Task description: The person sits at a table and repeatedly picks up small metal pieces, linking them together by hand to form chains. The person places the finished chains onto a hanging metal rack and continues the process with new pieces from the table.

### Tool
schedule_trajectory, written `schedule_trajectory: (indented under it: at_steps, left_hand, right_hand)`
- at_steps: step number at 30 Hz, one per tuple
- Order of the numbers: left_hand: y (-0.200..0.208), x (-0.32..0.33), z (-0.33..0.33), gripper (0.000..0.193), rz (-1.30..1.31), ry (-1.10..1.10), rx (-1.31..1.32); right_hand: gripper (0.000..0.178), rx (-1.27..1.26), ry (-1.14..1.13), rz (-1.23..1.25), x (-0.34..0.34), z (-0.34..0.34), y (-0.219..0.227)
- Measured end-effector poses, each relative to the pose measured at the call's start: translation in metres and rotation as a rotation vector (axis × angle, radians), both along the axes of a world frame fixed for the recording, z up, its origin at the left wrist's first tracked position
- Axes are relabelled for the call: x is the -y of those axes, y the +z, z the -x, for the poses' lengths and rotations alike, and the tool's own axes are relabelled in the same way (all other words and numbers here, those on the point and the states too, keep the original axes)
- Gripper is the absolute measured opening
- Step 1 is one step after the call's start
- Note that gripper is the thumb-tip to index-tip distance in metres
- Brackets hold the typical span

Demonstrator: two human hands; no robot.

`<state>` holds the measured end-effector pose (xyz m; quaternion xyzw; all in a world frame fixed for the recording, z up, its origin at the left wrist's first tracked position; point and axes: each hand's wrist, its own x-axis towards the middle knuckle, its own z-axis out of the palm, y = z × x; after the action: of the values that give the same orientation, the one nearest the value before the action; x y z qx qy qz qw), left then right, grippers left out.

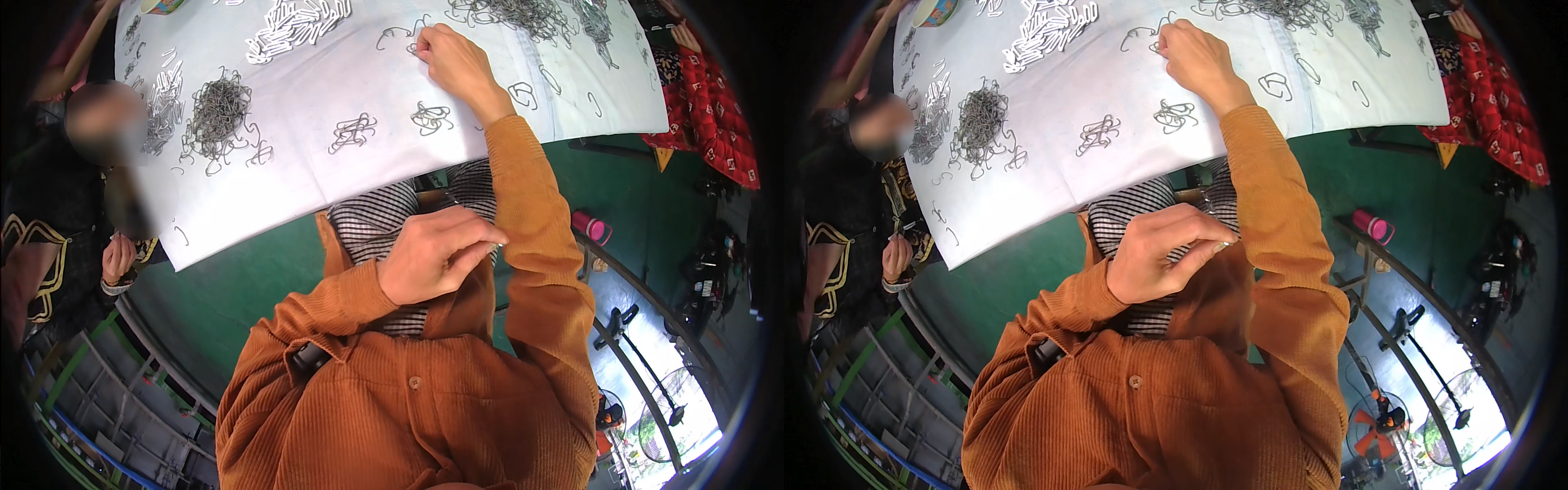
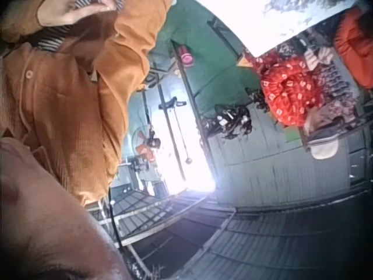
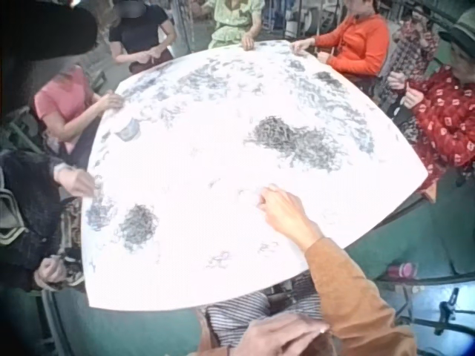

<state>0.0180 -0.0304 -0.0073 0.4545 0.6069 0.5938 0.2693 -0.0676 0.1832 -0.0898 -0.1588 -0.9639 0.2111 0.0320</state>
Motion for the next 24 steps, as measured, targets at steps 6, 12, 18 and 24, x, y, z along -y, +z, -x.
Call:
schedule_trajectory:
  at_steps: [6, 12, 18, 24]
  left_hand:
    - [-0.002, 0.004, -0.002, 0.017, 0.018, 0.032, 0.022]
    - [0.002, 0.01, 0.0, 0.016, 0.045, 0.057, -0.03]
    - [0.004, 0.01, -0.002, 0.017, 0.063, 0.116, -0.009]
    - [0.001, 0.008, 0.0, 0.016, 0.128, 0.118, 0.012]
  right_hand:
    - [0.009, -0.004, -0.127, 0.482, -0.004, -0.008, 0.001]
    - [0.012, -0.408, -0.269, 0.138, -0.022, -0.014, -0.005]
    - [0.011, 0.043, -0.074, 0.142, -0.006, -0.019, 0.006]
    - [0.01, 0.042, 0.06, -0.042, 0.007, -0.024, -0.003]
